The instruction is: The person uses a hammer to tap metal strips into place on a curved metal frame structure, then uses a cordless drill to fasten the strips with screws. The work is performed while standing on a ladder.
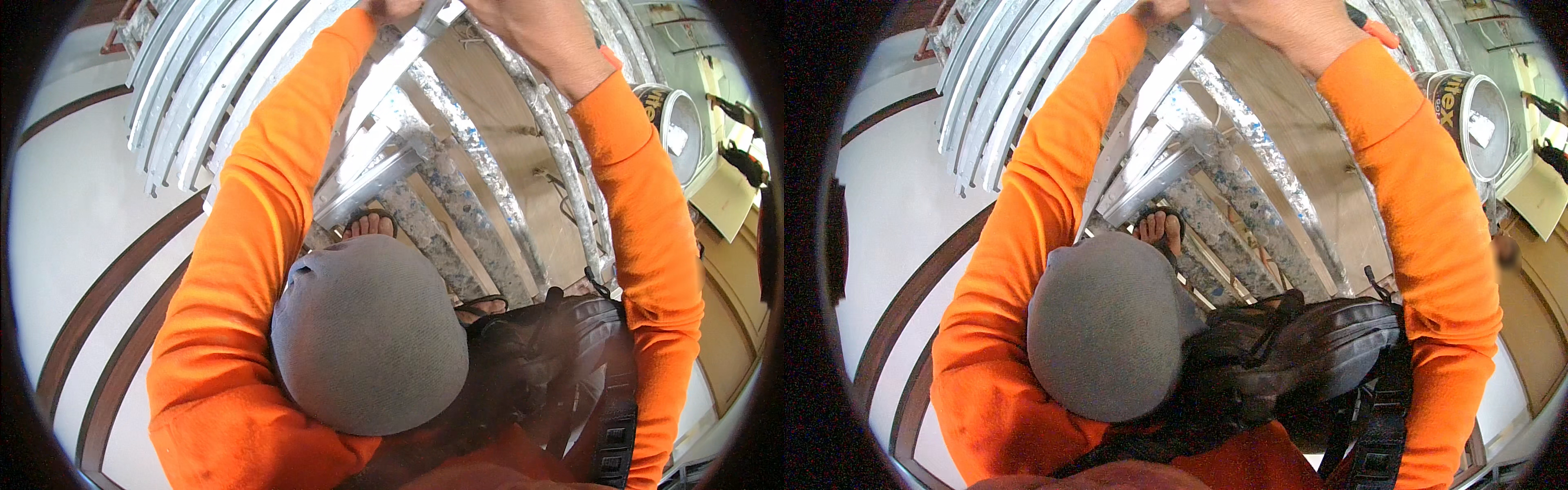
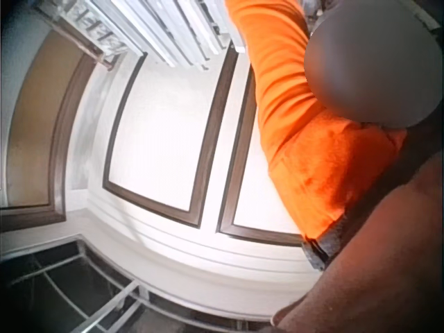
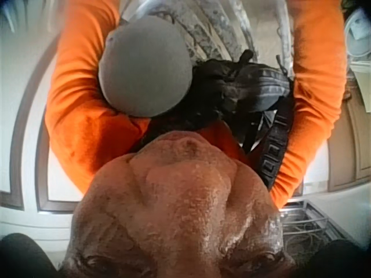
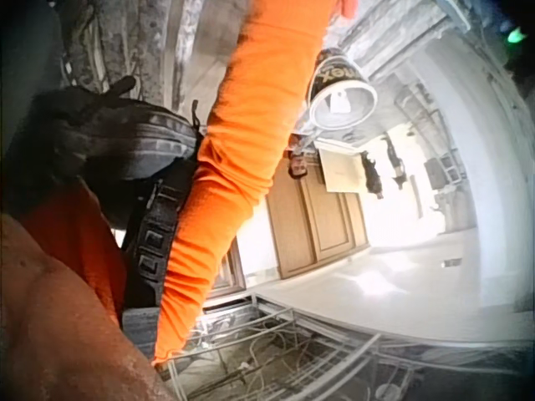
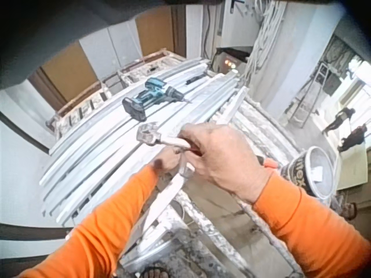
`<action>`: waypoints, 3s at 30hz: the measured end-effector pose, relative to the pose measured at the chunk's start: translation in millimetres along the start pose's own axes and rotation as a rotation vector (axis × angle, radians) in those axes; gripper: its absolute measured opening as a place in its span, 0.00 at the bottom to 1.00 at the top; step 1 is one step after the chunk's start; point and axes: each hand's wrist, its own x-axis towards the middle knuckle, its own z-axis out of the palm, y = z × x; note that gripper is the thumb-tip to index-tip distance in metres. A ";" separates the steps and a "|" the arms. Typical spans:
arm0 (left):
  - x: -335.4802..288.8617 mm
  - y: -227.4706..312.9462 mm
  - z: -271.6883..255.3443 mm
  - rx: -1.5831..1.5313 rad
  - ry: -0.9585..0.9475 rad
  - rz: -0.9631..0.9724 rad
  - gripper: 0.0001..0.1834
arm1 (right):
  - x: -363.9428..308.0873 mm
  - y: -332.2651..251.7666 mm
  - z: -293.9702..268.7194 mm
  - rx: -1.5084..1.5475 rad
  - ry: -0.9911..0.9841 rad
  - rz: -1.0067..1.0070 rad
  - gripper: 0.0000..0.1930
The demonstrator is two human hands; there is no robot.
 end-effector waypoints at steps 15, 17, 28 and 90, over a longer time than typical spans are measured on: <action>-38.0 4.9 8.2 -0.297 0.112 -0.309 0.11 | -91.0 47.8 -17.8 -0.054 0.072 0.441 0.24; -41.3 14.0 7.3 -0.244 0.104 -0.284 0.11 | -97.9 47.5 -13.7 -0.085 0.087 0.469 0.25; -55.0 22.3 19.4 0.010 0.195 -0.270 0.11 | -122.6 55.1 -9.5 -0.055 0.196 0.627 0.21; -167.6 37.0 47.9 0.288 0.666 -0.350 0.11 | -276.2 -21.6 85.9 -0.158 -0.195 0.762 0.26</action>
